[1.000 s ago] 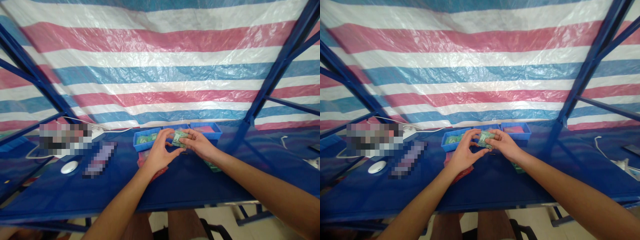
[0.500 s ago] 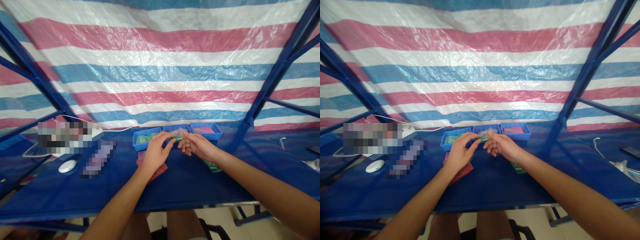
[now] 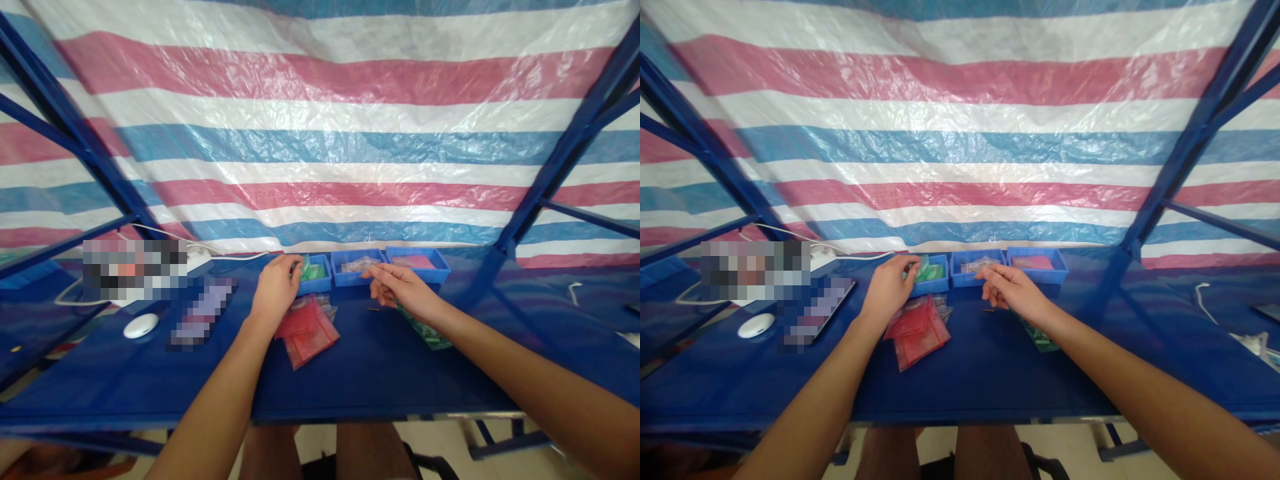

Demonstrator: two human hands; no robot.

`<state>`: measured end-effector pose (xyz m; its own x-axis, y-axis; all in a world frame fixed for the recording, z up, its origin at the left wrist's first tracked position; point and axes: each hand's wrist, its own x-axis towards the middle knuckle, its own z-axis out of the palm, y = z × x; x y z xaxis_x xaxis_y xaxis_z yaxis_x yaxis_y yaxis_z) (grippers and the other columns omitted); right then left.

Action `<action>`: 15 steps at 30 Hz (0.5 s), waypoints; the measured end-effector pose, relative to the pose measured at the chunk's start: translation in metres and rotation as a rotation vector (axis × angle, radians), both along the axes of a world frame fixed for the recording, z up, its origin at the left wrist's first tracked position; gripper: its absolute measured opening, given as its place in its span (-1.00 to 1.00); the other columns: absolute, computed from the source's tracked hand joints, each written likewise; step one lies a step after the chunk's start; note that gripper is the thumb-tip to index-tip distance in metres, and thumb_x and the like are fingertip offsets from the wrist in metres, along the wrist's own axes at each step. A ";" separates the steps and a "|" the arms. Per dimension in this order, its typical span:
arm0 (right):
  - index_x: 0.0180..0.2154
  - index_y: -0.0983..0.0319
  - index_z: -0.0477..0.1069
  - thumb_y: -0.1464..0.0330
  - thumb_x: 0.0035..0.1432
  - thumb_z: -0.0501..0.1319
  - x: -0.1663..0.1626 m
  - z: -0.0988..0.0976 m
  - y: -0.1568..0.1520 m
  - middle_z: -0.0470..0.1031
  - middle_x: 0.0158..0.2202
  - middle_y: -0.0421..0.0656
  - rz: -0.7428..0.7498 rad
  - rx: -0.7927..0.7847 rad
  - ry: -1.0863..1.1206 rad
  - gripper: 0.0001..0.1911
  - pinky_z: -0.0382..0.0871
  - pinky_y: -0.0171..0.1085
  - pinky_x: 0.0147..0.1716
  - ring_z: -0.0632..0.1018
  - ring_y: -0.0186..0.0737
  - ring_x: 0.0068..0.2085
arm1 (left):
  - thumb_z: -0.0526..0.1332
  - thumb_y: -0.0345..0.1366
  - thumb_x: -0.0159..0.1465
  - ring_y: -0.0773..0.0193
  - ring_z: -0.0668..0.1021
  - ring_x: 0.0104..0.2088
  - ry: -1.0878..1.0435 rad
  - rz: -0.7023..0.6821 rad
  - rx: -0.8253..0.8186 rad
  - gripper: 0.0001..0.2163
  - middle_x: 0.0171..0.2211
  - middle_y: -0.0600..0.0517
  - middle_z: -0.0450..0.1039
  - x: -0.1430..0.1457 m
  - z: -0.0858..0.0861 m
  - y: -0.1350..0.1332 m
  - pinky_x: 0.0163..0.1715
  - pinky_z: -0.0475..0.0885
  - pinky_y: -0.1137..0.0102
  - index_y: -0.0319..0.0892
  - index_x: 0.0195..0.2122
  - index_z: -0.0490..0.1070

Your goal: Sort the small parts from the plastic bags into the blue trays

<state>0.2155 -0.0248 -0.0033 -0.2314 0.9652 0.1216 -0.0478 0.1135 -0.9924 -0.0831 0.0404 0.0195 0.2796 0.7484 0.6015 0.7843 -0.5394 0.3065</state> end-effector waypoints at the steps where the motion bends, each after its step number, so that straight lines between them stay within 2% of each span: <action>1: -0.04 0.20 0.55 -0.08 0.30 0.28 0.000 0.000 0.000 0.56 -0.41 -0.18 -0.003 0.027 -0.043 -0.51 0.10 -0.37 -0.64 0.46 -0.34 -0.53 | 0.12 -0.26 0.45 0.03 0.61 -0.09 0.063 0.011 -0.021 -0.73 -0.10 -0.15 0.63 -0.003 -0.004 0.004 0.08 0.46 0.16 -0.18 -0.06 0.62; 5: -0.09 0.17 0.55 -0.06 0.34 0.25 0.001 0.001 -0.001 0.57 -0.40 -0.19 -0.025 0.137 -0.182 -0.56 0.19 -0.34 -0.58 0.47 -0.31 -0.52 | 0.11 -0.17 0.47 0.04 0.56 0.01 0.145 -0.021 -0.053 -0.67 0.03 -0.13 0.57 -0.005 -0.011 0.007 0.17 0.42 0.12 -0.10 0.00 0.66; 9: -0.12 0.17 0.54 -0.03 0.40 0.20 0.007 0.009 -0.004 0.58 -0.39 -0.17 -0.084 0.299 -0.354 -0.59 0.34 -0.27 -0.45 0.52 -0.24 -0.46 | 0.09 -0.03 0.49 0.03 0.51 0.02 0.203 -0.020 -0.008 -0.62 0.10 -0.12 0.49 -0.001 -0.007 -0.003 0.14 0.41 0.10 -0.01 0.03 0.68; 12: -0.07 0.15 0.57 0.04 0.40 0.22 0.022 0.030 -0.007 0.59 -0.40 -0.18 -0.167 0.483 -0.606 -0.65 0.30 -0.25 -0.41 0.51 -0.20 -0.44 | 0.06 -0.05 0.51 0.02 0.52 -0.02 0.249 -0.026 -0.015 -0.61 -0.01 -0.13 0.55 0.002 -0.003 -0.008 0.07 0.43 0.12 -0.04 0.07 0.65; 15: -0.05 0.14 0.60 0.11 0.38 0.25 0.041 0.056 -0.015 0.64 -0.31 -0.14 -0.096 0.574 -0.863 -0.70 0.33 -0.23 -0.32 0.58 -0.15 -0.34 | 0.07 -0.09 0.51 0.00 0.54 0.01 0.236 -0.059 -0.021 -0.62 -0.06 -0.14 0.61 0.008 -0.001 -0.011 0.11 0.41 0.12 -0.08 0.11 0.62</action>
<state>0.2563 -0.0398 0.0529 -0.3829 0.8337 0.3980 0.6869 0.5450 -0.4808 -0.0756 0.0296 0.0188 0.4540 0.7381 0.4990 0.8031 -0.5816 0.1296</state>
